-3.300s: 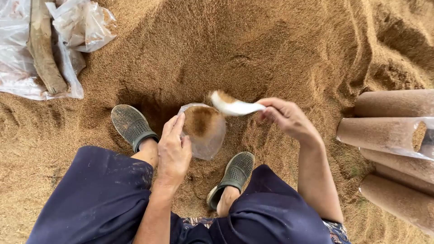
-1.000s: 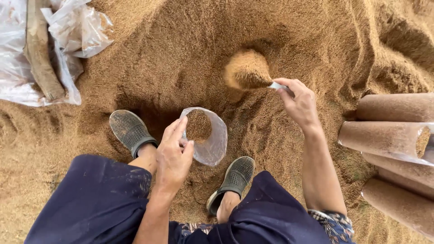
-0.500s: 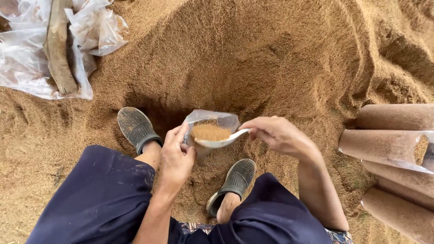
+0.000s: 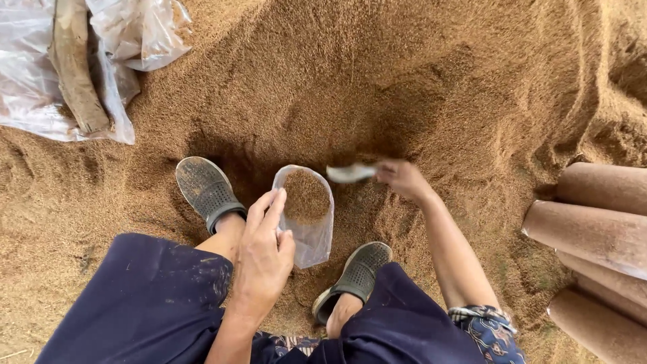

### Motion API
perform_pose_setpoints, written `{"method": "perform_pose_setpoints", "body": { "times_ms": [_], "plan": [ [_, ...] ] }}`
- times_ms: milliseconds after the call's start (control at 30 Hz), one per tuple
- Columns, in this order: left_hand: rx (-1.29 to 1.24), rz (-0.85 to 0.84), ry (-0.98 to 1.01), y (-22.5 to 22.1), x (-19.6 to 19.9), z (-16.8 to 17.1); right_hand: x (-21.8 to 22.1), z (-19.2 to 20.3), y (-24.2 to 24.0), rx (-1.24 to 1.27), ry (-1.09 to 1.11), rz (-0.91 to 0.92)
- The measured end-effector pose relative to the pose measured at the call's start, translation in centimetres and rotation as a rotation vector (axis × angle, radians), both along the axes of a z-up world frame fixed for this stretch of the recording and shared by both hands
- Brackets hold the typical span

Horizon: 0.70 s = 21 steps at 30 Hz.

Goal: Scooping granular material from a pile into small plastic bags using a spoon.

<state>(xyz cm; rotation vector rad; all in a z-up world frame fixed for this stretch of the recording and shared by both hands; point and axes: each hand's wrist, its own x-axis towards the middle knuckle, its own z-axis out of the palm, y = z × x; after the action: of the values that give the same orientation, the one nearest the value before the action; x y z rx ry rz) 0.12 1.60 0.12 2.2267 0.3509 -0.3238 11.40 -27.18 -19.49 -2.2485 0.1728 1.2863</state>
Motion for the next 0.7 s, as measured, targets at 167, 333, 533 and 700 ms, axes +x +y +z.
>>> {"method": "perform_pose_setpoints", "body": {
  "times_ms": [167, 333, 533, 700],
  "plan": [
    [0.030, 0.007, 0.008, -0.3, 0.3, -0.2, 2.8, -1.9, -2.1, 0.084, -0.587, -0.025],
    [-0.041, 0.054, -0.090, -1.0, 0.3, 0.2, 2.3, 3.0, -3.3, 0.089, -0.859, 0.010],
    [-0.225, 0.149, 0.051, -1.4, -0.2, 0.3, -0.8, 13.6, -3.3, 0.373, -0.811, -0.040],
    [-0.194, 0.062, -0.006, -1.7, -1.1, -0.4, -2.4, 18.9, -1.2, 0.659, -0.666, 0.160]
  ]
}}
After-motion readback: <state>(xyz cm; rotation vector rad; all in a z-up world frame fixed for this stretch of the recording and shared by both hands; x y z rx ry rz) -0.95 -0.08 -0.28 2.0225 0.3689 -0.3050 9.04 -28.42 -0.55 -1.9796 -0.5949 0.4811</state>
